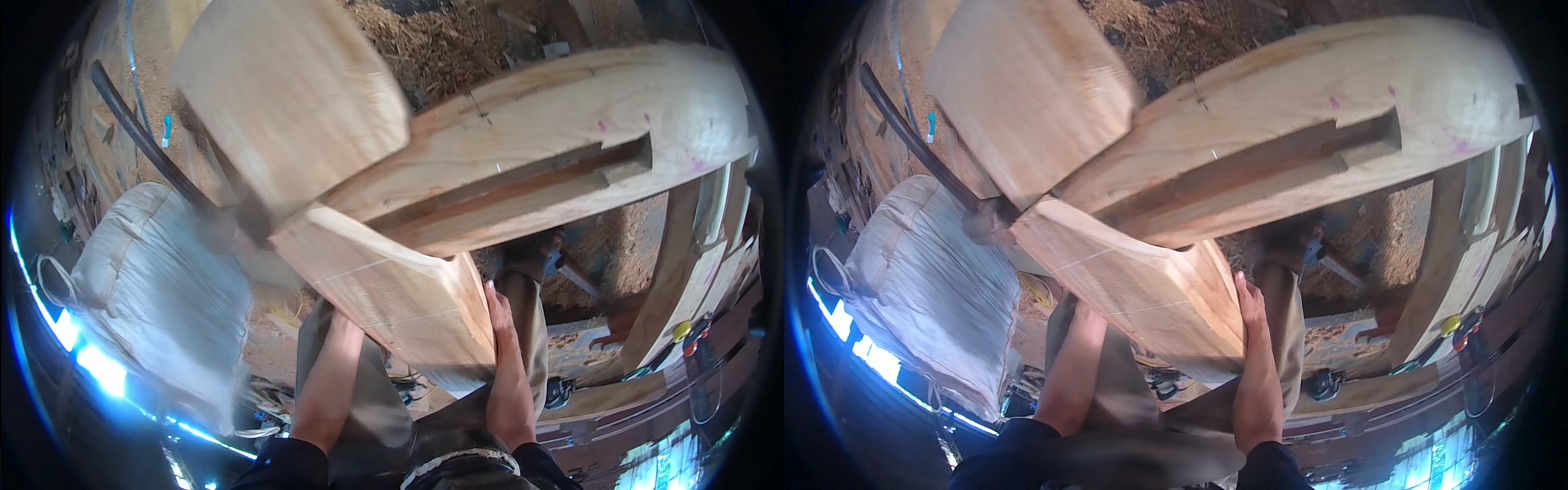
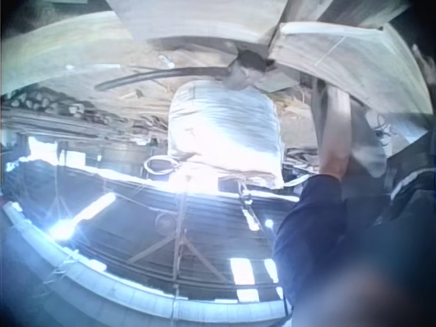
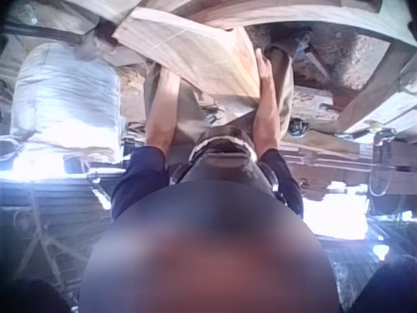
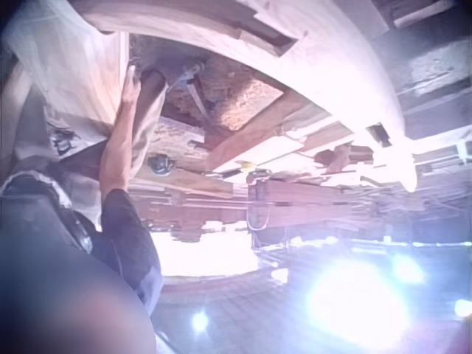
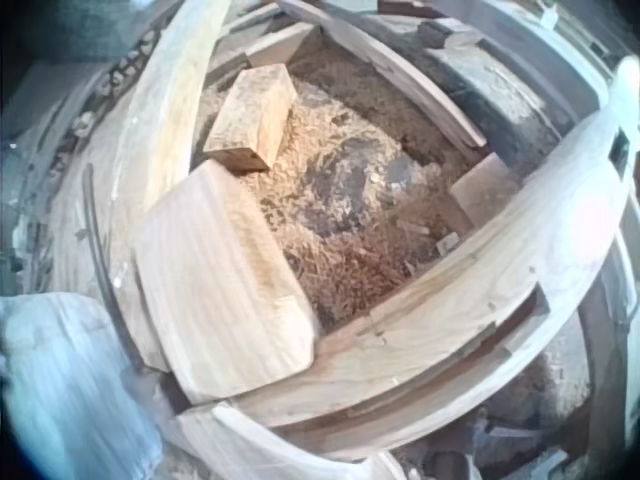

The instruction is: The person assembles a wooden chair frame by fitting curved and straight wooden pieces together. They use a mallet to tap joints into place and apply glue to the connections before securing them.

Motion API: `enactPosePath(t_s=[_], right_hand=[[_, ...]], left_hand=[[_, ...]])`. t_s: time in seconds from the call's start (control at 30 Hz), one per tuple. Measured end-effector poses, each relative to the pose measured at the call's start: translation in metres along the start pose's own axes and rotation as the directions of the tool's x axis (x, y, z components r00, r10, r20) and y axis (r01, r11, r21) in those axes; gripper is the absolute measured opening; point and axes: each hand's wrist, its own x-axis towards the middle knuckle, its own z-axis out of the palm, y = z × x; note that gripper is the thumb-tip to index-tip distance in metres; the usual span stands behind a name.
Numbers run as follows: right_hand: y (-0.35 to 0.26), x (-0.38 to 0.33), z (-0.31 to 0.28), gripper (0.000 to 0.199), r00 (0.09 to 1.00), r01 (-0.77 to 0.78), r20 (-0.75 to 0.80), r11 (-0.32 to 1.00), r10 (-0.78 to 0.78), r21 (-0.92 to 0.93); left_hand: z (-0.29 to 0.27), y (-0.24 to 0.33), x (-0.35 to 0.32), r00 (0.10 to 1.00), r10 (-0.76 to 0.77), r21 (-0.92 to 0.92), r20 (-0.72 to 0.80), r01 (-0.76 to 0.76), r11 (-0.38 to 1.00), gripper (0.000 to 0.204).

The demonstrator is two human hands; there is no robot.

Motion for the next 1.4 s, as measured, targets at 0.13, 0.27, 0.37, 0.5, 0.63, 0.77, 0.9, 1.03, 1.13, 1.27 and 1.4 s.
enactPosePath(t_s=[0.13,0.27,0.37,0.5,0.63,0.77,0.9,1.03,1.13,1.27,1.4], right_hand=[[-0.003,0.002,-0.011,0.08,0.998,0.059,0.011,0.997,-0.059,0.042],[0.006,0.002,-0.013,0.088,0.995,0.086,-0.04,0.996,-0.087,-0.036],[0.006,0.011,-0.016,0.09,0.997,-0.02,-0.081,0.999,0.017,-0.031],[-0.014,-0.004,-0.022,0.078,0.978,0.041,-0.189,0.969,-0.089,-0.244],[-0.059,-0.095,-0.048,0.045,0.82,0.405,-0.374,0.901,-0.433,-0.155],[-0.159,-0.182,-0.097,0.034,0.457,0.669,-0.408,0.607,-0.791,-0.428],[-0.314,-0.157,-0.138,0.032,-0.013,0.672,-0.106,0.07,-0.994,-0.738],[-0.418,-0.099,-0.172,0.038,-0.055,0.382,0.074,-0.09,-0.996,-0.92],[-0.432,-0.086,-0.183,0.039,-0.08,0.365,0.214,-0.228,-0.974,-0.903],[-0.431,-0.085,-0.186,0.039,0.002,0.367,0.215,-0.2,-0.977,-0.909],[-0.434,-0.084,-0.185,0.042,0.11,0.347,0.26,-0.208,-0.959,-0.914]], left_hand=[[0.005,-0.005,-0.006,1.0,-0.009,-0.025,0.01,0.009,1.0,0.106],[0.006,-0.011,-0.005,1.0,-0.014,-0.056,0.018,0.015,0.998,0.105],[0.004,-0.015,0.002,1.0,-0.013,-0.09,0.006,0.014,0.996,0.105],[0.013,-0.02,-0.019,0.998,0.058,-0.106,-0.01,-0.059,0.993,0.105],[0.038,-0.05,-0.087,0.896,0.417,0.269,-0.15,-0.369,0.89,0.1],[0.065,-0.082,-0.1,0.693,0.677,0.799,-0.246,-0.251,0.546,0.071],[0.075,-0.096,-0.085,0.49,0.816,0.854,-0.307,-0.237,0.463,0.065],[0.079,-0.098,-0.088,0.455,0.831,0.878,-0.32,-0.187,0.44,0.069],[0.082,-0.095,-0.092,0.451,0.839,0.893,-0.305,-0.169,0.416,0.069],[0.085,-0.09,-0.091,0.474,0.799,0.881,-0.37,-0.094,0.463,0.068],[0.086,-0.087,-0.092,0.496,0.748,0.866,-0.441,0.017,0.499,0.068]])
